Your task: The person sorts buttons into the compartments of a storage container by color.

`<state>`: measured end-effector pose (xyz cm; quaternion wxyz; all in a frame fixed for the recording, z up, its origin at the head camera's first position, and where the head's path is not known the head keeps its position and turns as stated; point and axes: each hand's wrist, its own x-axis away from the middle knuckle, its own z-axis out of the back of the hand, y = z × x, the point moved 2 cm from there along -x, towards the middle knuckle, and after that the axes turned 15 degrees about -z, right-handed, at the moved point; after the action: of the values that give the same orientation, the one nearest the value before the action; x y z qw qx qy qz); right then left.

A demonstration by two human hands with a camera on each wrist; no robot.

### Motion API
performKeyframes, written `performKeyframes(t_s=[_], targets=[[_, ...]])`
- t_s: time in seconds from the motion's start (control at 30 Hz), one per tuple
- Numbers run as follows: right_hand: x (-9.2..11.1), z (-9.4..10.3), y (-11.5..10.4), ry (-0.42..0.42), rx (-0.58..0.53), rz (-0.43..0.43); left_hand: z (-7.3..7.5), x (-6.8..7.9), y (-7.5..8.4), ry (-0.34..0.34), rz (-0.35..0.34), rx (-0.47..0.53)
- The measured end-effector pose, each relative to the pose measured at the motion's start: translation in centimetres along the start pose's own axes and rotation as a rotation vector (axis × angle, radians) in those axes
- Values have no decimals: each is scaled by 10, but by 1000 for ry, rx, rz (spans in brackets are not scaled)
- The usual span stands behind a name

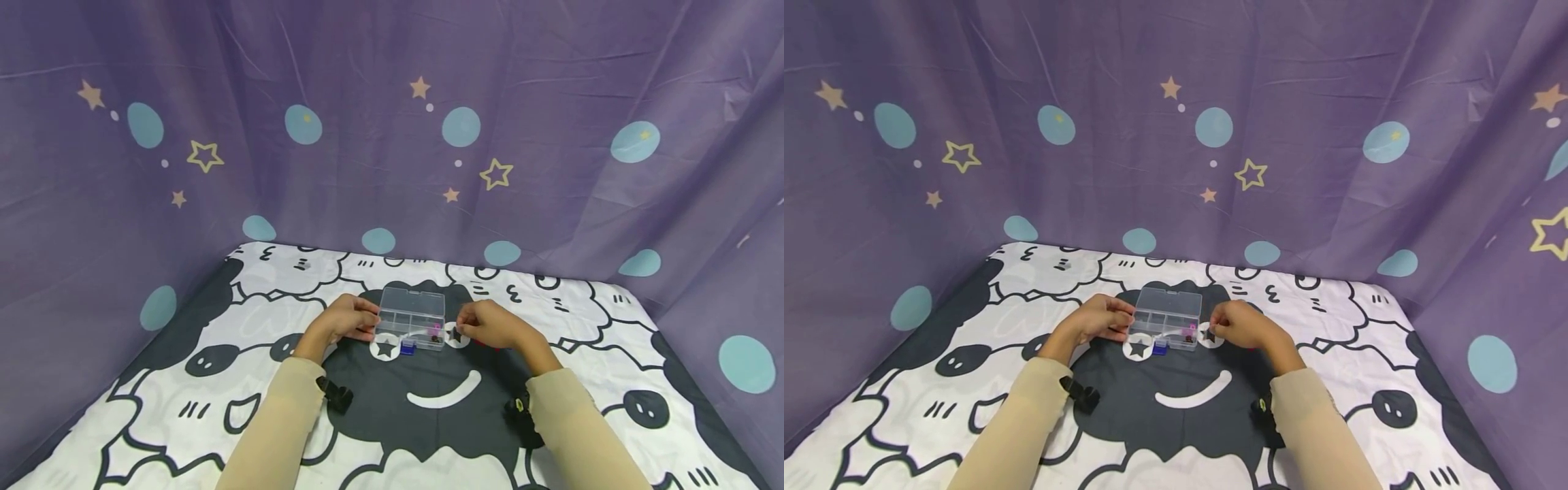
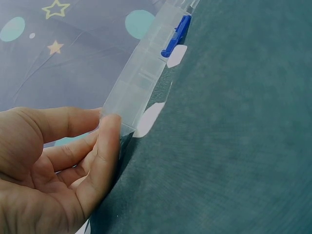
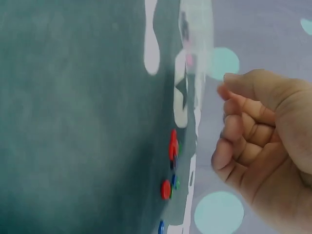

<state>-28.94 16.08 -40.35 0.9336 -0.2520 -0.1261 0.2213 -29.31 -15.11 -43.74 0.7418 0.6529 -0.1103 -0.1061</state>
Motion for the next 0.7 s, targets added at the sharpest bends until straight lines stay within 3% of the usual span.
performKeyframes(t_s=[0.2, 0.7], targets=[[10, 8, 14, -5, -29, -79, 1, 0, -1, 6, 0, 0], [12, 15, 41, -10, 47, -150, 0, -2, -1, -5, -5, -14]])
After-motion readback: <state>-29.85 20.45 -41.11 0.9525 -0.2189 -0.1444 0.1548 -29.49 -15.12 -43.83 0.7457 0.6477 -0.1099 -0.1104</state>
